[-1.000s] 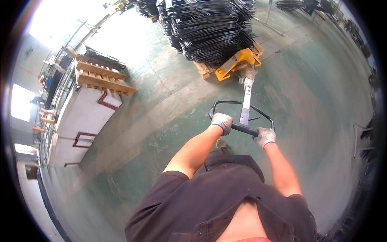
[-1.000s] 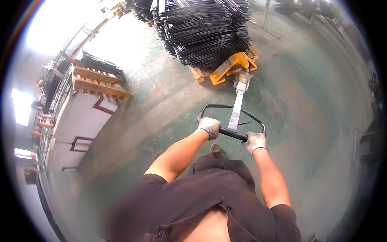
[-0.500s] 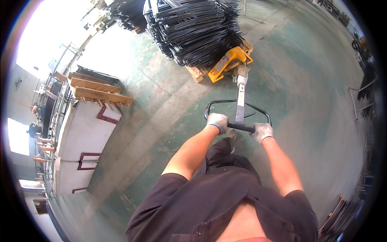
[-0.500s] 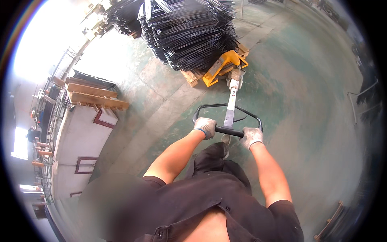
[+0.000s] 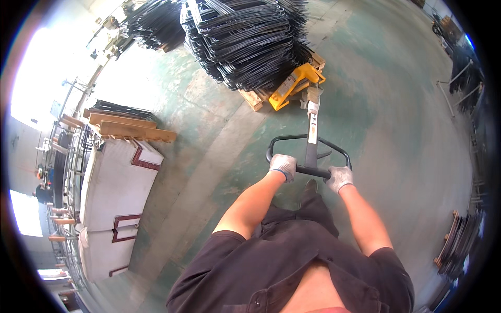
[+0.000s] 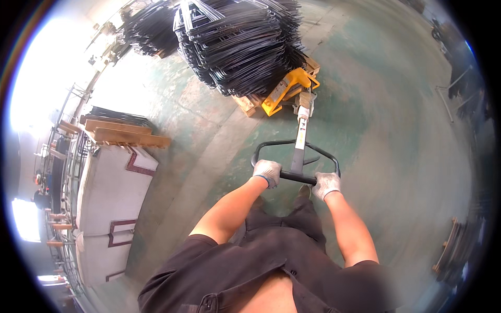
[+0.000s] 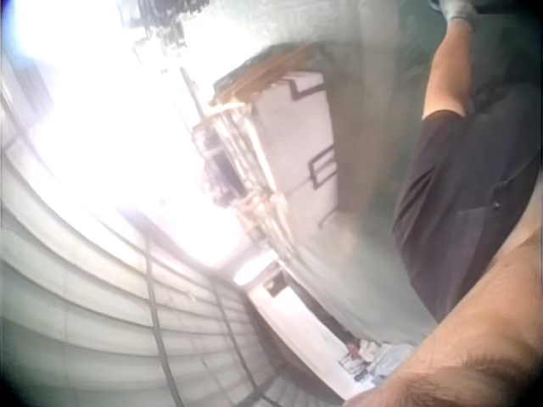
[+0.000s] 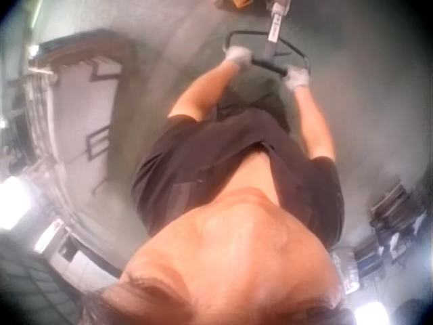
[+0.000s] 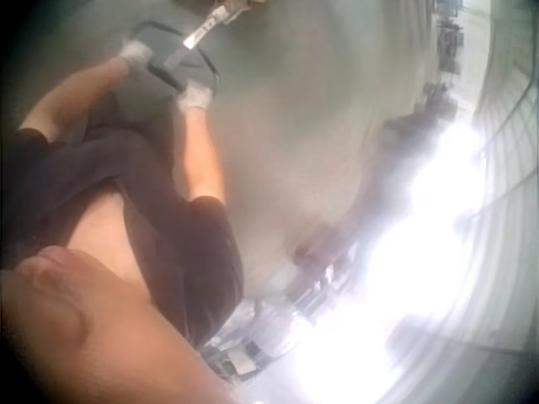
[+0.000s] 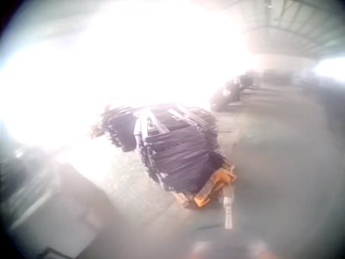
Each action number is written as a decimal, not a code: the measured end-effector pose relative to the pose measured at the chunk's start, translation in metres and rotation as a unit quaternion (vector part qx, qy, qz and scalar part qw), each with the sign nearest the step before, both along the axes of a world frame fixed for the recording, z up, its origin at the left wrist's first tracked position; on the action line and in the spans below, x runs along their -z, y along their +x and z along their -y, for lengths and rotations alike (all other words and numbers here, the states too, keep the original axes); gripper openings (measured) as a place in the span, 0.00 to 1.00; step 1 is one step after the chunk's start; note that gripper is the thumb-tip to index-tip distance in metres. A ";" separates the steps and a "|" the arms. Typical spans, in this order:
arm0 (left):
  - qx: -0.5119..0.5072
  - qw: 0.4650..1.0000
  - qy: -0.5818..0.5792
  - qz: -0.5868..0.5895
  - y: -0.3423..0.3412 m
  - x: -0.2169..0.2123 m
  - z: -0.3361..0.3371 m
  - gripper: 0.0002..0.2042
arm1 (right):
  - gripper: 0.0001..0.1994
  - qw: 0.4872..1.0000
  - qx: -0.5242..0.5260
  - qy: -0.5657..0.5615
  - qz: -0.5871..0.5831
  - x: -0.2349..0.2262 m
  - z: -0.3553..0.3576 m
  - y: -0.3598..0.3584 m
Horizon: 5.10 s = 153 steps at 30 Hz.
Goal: The person picks up stacks of metal frames from a pallet and places them onto a metal rack. They then use a yellow pallet jack to move a large stack of metal frames across the warehouse floor to a different location.
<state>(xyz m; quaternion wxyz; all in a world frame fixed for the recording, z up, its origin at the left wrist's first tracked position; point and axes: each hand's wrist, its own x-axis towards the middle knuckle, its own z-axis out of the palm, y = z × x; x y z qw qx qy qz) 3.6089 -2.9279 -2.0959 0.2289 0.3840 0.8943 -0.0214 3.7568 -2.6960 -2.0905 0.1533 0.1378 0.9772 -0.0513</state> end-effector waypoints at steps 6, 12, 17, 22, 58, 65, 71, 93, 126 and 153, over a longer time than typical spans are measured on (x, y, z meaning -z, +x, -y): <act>-0.009 1.000 0.000 -0.017 -0.028 0.028 -0.094 0.14 | 0.15 1.000 -0.001 -0.008 -0.017 0.016 -0.088 -0.022; -0.023 0.999 -0.030 0.007 0.011 0.007 -0.224 0.20 | 0.18 1.000 -0.016 -0.008 -0.004 0.019 -0.220 0.014; -0.018 0.999 -0.014 -0.031 0.046 0.027 -0.190 0.18 | 0.19 0.997 -0.051 0.047 -0.030 0.044 -0.189 0.053; -0.039 0.999 -0.028 -0.013 0.088 0.021 -0.159 0.19 | 0.18 1.000 -0.019 -0.010 -0.005 0.013 -0.152 0.094; -0.008 0.999 -0.037 -0.016 0.081 0.042 -0.113 0.17 | 0.15 1.000 -0.002 -0.009 -0.023 0.047 -0.108 0.089; -0.036 0.999 -0.016 -0.022 0.188 0.008 -0.127 0.18 | 0.15 1.000 -0.014 -0.005 -0.016 0.000 -0.124 0.185; -0.027 0.999 -0.039 -0.009 0.212 -0.007 -0.144 0.19 | 0.16 0.999 -0.015 -0.021 -0.024 -0.005 -0.141 0.214; -0.056 0.998 0.013 -0.025 0.043 -0.046 -0.360 0.13 | 0.16 0.999 -0.042 -0.027 -0.005 -0.077 -0.367 0.022; -0.157 0.979 -0.097 0.090 -0.120 -0.300 -0.945 0.18 | 0.21 0.981 -0.165 -0.084 0.051 -0.302 -0.973 -0.174; -0.188 0.978 -0.053 0.067 -0.216 -0.370 -1.128 0.18 | 0.19 0.977 -0.194 -0.077 0.049 -0.373 -1.164 -0.290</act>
